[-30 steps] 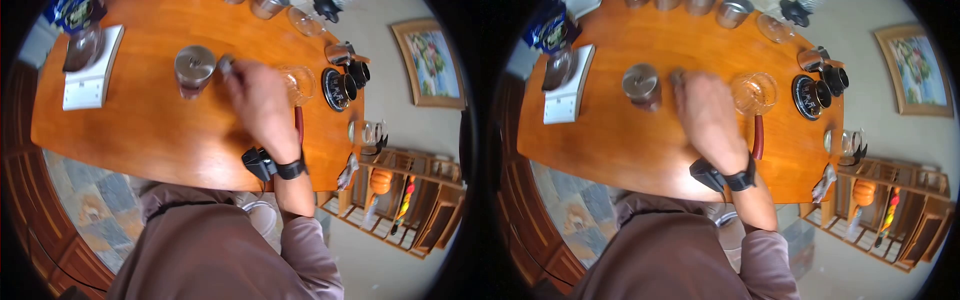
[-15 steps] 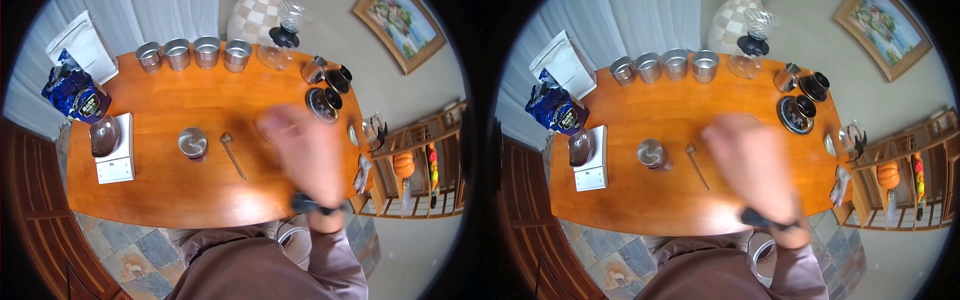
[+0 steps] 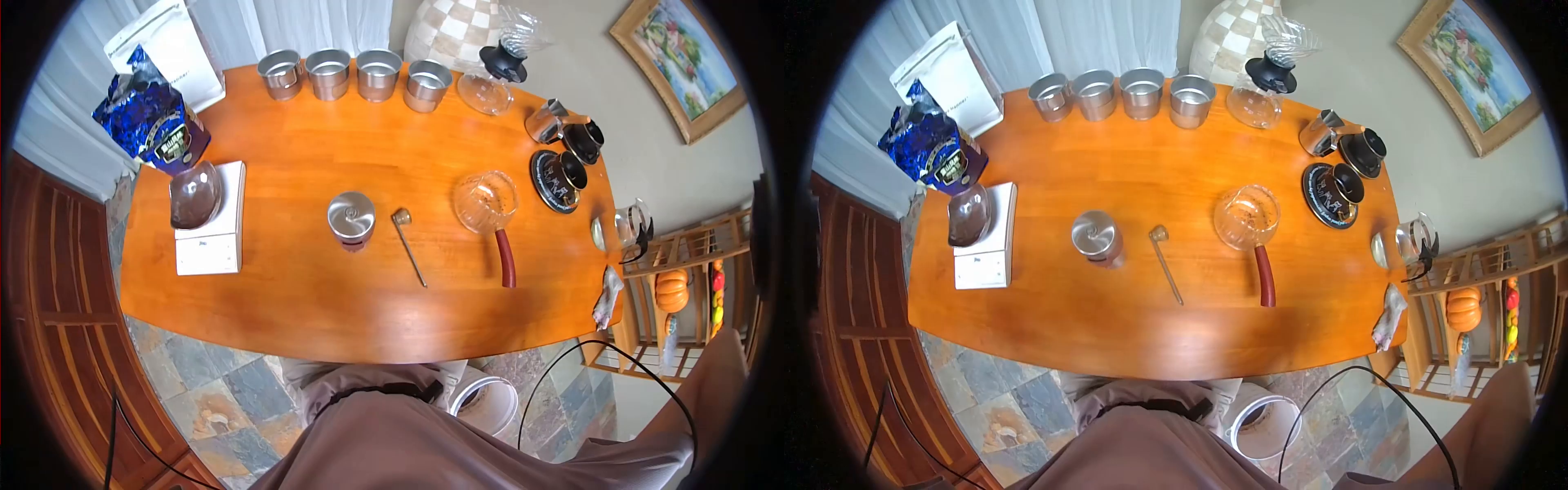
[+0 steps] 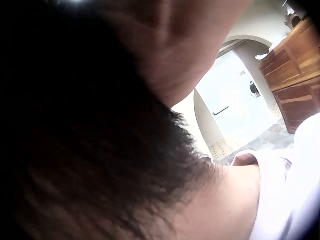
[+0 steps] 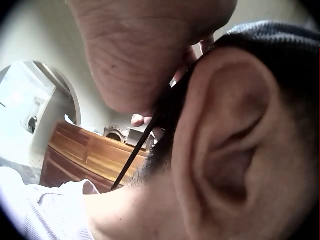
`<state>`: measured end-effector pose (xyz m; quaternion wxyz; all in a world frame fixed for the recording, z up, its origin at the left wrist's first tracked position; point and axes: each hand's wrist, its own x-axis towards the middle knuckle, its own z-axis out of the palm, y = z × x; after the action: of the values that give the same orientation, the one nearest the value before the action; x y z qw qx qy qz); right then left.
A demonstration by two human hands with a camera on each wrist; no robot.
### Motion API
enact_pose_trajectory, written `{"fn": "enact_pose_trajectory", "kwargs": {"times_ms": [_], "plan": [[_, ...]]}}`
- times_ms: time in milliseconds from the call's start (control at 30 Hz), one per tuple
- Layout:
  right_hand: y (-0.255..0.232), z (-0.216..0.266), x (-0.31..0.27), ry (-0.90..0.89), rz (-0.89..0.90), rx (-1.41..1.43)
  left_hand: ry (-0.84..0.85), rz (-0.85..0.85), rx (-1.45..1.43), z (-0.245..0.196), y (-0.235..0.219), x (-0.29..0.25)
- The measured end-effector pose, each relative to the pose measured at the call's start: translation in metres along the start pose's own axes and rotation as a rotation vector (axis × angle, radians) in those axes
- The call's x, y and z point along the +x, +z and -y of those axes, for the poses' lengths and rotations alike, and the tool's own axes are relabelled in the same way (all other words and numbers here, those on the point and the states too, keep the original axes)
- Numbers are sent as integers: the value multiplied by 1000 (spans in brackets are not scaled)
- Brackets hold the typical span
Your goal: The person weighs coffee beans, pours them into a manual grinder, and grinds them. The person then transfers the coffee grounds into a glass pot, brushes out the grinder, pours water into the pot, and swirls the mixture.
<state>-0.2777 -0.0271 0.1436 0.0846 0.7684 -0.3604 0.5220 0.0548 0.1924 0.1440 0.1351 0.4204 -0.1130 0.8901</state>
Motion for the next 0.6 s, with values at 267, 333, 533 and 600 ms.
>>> {"fn": "enact_pose_trajectory", "kwargs": {"times_ms": [267,333,533,600], "plan": [[5,6,-7,-24,96,56,91,44,49,23,-11,0],[9,6,-8,-37,123,75,116,58,69,29,-15,0],[9,9,-3,-54,117,89,133,28,98,31,-5,-1],[5,10,-6,-43,118,85,138,17,89,31,0,1]]}}
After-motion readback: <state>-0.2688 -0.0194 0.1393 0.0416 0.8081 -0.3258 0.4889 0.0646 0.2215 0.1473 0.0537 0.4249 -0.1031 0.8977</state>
